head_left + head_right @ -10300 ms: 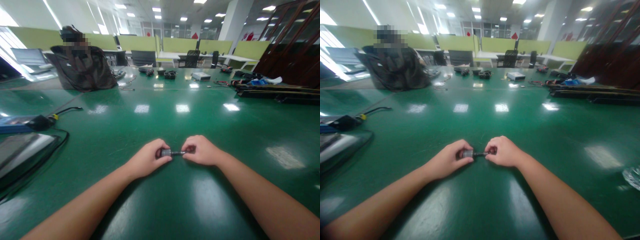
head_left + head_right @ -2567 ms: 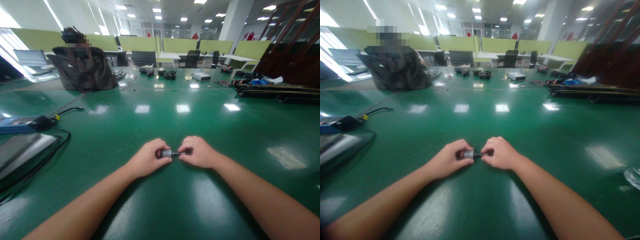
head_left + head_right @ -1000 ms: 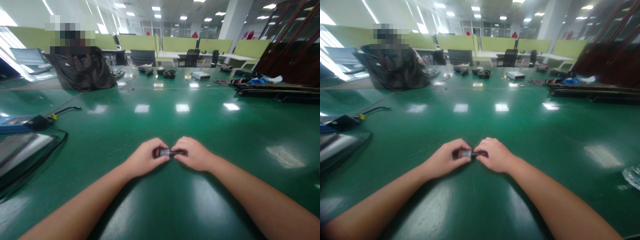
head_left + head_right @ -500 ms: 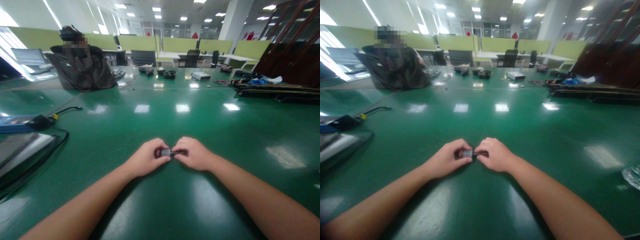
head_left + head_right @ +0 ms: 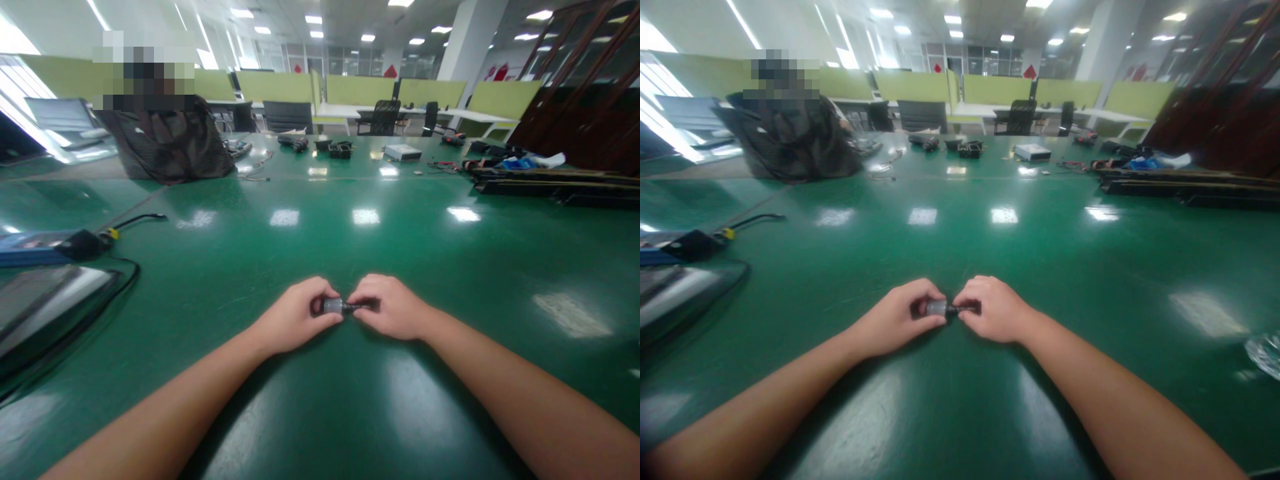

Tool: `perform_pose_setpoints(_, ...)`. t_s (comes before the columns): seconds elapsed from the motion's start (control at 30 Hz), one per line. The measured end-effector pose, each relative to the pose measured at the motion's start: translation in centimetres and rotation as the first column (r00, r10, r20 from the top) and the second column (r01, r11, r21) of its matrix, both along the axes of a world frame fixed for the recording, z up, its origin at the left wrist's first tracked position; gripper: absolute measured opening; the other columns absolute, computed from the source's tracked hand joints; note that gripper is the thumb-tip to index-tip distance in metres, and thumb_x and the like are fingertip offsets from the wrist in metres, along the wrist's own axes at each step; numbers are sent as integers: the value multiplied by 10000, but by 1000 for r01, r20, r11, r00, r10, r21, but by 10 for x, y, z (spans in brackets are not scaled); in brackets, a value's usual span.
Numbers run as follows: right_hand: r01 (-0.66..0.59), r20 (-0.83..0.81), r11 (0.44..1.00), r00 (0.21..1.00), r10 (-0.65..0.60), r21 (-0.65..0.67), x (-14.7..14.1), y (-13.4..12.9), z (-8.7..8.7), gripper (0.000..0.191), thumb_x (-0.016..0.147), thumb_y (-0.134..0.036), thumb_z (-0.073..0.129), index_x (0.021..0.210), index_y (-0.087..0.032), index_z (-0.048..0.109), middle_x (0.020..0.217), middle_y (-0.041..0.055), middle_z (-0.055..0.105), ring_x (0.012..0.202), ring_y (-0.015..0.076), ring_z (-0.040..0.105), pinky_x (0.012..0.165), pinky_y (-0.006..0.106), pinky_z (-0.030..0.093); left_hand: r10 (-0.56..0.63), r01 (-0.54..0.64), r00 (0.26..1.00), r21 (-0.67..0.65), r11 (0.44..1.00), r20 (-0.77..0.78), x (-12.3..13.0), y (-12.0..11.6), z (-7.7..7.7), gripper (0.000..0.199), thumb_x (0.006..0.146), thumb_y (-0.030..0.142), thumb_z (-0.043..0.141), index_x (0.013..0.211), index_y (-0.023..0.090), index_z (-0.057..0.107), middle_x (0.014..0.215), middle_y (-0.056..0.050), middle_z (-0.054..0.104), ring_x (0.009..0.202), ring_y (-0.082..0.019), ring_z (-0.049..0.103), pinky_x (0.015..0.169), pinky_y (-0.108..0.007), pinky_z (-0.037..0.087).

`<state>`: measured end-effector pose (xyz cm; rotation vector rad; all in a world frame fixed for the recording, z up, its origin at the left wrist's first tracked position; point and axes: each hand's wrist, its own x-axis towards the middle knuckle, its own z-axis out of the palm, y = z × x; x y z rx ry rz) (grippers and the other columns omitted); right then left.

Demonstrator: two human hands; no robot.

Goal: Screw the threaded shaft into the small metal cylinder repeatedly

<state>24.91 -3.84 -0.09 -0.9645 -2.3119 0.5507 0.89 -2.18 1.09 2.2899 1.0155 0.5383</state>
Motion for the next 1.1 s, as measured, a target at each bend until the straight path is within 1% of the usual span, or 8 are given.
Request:
perform_pose_setpoints(0.27,-2,-14,1000,1000,2,-3,1,-1,2,152,810,-135,693,938,-197,747,884,48,738,854,197,642,799,330,495,7,-7,1000,2,1000,-5,0,0,0,223,846,377,714,972,201,660,813,2,624,709,-161,587,642,-268,448)
perform_pose_setpoints(0.4,0,-20,1000,1000,0,-6,2,-1,1,156,798,-123,695,931,-189,744,876,50,736,848,196,641,796,327,494,13,-13,1000,-2,1000,-6,0,-1,0,206,844,358,718,960,198,660,811,4,618,711,-159,584,644,-265,447)
perform_pose_setpoints(0.6,15,15,1000,1000,-14,-25,3,-1,0,169,784,-126,695,932,-195,736,892,45,732,849,195,640,809,330,484,10,-10,1000,-5,1000,7,0,-1,0,229,841,367,718,989,201,665,828,-2,626,719,-162,590,655,-268,462)
perform_pose_setpoints(0.8,34,20,999,999,-34,-19,4,1,-2,96,799,-197,734,895,-196,732,865,37,727,822,185,637,787,318,471,6,-6,1000,2,1000,-5,-1,0,0,208,848,368,713,965,202,663,811,3,619,713,-161,586,648,-267,451)
perform_pose_setpoints(1.1,59,34,998,998,-58,-32,9,2,0,91,753,-168,747,840,-186,724,824,31,706,778,171,618,745,303,458,1,-1,1000,5,1000,-8,-2,0,-2,209,854,361,716,977,203,656,819,4,616,715,-159,587,652,-265,449)
